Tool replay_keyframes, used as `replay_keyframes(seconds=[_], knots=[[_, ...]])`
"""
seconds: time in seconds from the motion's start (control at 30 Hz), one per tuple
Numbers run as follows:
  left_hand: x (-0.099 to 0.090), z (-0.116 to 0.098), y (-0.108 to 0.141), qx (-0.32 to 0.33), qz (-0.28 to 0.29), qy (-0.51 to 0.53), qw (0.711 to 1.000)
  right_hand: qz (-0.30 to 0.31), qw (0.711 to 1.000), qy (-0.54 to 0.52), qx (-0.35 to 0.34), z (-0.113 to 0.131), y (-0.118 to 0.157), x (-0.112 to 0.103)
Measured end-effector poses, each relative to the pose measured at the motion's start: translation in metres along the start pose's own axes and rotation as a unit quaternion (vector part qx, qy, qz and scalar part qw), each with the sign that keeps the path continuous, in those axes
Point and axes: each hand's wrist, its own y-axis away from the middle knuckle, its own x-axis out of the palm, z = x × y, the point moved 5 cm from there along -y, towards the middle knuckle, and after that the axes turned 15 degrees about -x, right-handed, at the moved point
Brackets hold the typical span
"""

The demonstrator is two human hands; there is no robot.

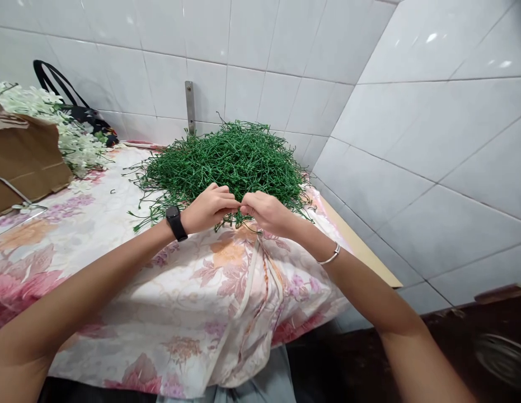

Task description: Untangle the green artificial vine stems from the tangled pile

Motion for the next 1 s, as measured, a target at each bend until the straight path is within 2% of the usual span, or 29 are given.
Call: replay_keyframes(seconds=[0.07,0.17,0.27,0.37,0.43,0.53,0.63,0.7,0.8,0.9,1.0], knots=[[-0.003,0.001,-0.001,-0.004,0.010,0.051,0.999,-0.035,0.983,-0.168,0.064,-0.007,0.002,0.003],[-0.009,0.004,-0.002,-0.031,0.009,0.169,0.985,-0.102,0.916,-0.365,0.132,-0.012,0.005,0.008],[-0.009,0.008,-0.002,-0.088,0.038,0.309,0.946,-0.173,0.842,-0.487,0.153,-0.012,0.006,0.013],[-0.005,0.011,-0.002,-0.133,0.080,0.424,0.892,-0.228,0.799,-0.534,0.156,-0.011,0.005,0.014],[-0.003,0.012,-0.003,-0.159,0.081,0.488,0.854,-0.262,0.799,-0.517,0.161,-0.010,0.005,0.010],[0.000,0.016,-0.002,-0.208,0.051,0.544,0.811,-0.306,0.837,-0.411,0.192,-0.010,0.008,0.001],[0.004,0.019,0.000,-0.256,0.016,0.560,0.788,-0.326,0.873,-0.285,0.225,-0.007,0.011,-0.006],[0.005,0.019,0.001,-0.279,-0.003,0.560,0.780,-0.334,0.882,-0.234,0.237,-0.004,0.012,-0.009],[0.005,0.017,0.002,-0.286,-0.020,0.559,0.778,-0.361,0.861,-0.250,0.258,-0.004,0.014,-0.008],[0.004,0.016,0.002,-0.279,-0.030,0.562,0.778,-0.387,0.809,-0.336,0.288,-0.008,0.016,-0.004],[0.003,0.016,0.002,-0.270,-0.028,0.575,0.772,-0.382,0.770,-0.418,0.293,-0.011,0.015,0.001]])
